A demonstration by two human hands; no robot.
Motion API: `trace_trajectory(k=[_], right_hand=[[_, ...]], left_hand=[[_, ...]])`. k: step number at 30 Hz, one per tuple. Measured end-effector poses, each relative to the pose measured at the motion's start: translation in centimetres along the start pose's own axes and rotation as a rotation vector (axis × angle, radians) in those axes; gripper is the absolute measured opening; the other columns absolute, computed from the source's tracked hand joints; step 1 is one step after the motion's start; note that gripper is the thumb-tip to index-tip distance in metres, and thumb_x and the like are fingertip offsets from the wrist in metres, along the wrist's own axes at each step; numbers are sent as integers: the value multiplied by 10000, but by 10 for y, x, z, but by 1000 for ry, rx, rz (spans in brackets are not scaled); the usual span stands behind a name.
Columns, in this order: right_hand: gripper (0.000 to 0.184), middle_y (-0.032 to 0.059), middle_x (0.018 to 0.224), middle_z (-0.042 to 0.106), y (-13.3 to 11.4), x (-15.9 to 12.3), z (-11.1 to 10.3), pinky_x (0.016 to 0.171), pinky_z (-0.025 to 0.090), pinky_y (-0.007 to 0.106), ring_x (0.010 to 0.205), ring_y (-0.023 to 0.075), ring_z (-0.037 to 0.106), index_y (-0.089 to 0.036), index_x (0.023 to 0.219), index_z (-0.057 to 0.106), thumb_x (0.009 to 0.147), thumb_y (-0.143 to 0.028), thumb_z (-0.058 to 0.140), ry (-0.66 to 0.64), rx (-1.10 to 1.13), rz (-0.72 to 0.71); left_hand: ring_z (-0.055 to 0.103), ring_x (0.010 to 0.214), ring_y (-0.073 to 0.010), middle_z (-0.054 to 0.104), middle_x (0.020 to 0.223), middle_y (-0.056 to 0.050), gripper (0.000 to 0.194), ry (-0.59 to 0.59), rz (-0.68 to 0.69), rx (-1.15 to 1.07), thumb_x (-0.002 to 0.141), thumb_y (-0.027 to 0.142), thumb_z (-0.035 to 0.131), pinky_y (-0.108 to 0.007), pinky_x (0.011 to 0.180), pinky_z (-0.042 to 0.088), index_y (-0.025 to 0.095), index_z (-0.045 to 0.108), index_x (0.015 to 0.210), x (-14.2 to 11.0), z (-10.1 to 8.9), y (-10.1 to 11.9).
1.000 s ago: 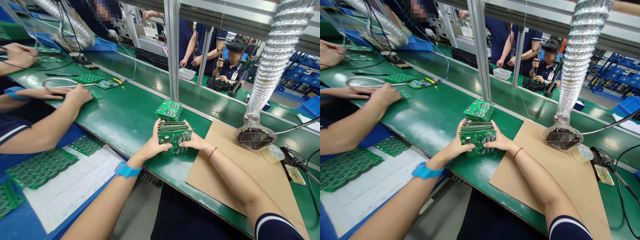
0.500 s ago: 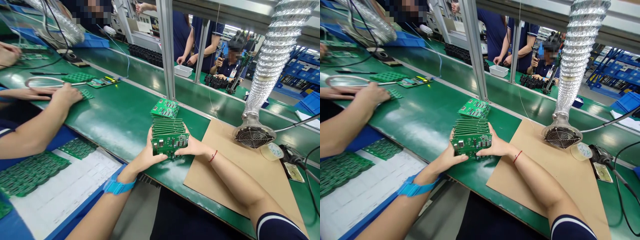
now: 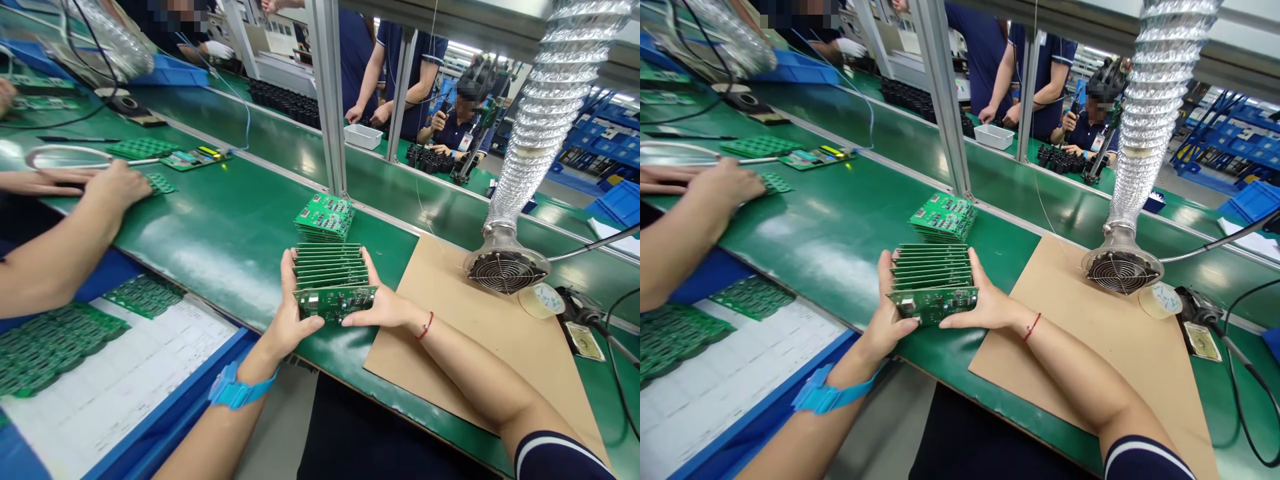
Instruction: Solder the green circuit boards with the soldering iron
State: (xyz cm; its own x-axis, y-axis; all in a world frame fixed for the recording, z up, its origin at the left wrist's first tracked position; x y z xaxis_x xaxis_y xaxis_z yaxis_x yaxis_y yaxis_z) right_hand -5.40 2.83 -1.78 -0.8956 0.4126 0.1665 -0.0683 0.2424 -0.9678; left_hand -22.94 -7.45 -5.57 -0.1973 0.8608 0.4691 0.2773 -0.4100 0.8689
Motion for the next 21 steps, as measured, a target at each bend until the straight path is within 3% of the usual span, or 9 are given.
trace_trajectory(k=[5,9,12,16,19,21], right_hand=[[1425,102,1672,80,2,-3,-5,1257,124,526,1547,283,124,-289,1495,-298,660,-513,836,45,-16,-18],[1453,123,1669,79,0,-4,-6,1249,152,541,1533,301,182,-269,1491,-310,643,-509,846,11,-44,24],[1426,124,1652,167,1,-6,-4,1250,170,529,1521,269,235,-272,1451,-378,692,-552,796,12,5,0],[1448,114,1668,91,8,-5,-5,1256,124,538,1546,285,131,-288,1471,-344,655,-571,818,23,-68,-22],[1456,137,1658,126,14,-3,-8,1255,149,534,1538,287,168,-270,1460,-365,657,-584,809,8,-73,-28],[1470,131,1668,70,17,-2,-9,1256,157,532,1541,292,154,-279,1462,-360,639,-589,818,1,-77,-34]], left_hand=[[103,1510,-370,-74,1664,-99,1241,-40,-18,-15,749,637,728,-524,1219,196,338,-174,1547,1,6,7],[-21,1509,-375,-127,1657,-96,1268,-56,-30,36,737,609,755,-551,1222,116,325,-177,1549,1,7,6],[15,1513,-371,-88,1662,-109,1251,-62,-38,30,768,591,733,-554,1222,135,319,-216,1536,1,8,4],[-59,1513,-361,-155,1654,-80,1273,-52,-32,71,752,595,744,-547,1232,67,313,-218,1537,3,9,6],[161,1503,-376,36,1660,-145,1275,-120,-83,19,782,544,739,-581,1214,184,304,-278,1512,5,8,10],[288,1465,-374,175,1633,-174,1285,-173,-118,-2,798,496,739,-584,1181,291,300,-329,1485,6,7,12]])
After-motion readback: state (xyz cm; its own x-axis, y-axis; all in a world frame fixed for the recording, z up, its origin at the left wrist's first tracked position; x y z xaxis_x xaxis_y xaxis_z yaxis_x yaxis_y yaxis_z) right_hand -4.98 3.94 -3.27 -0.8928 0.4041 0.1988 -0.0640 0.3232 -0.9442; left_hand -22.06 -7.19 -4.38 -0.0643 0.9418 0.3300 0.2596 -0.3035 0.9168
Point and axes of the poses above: each hand's wrist, its own x-axis towards the middle knuckle, its own z-axis out of the palm, y = z × x, the point moved 1 cm from there along x, towards the middle knuckle
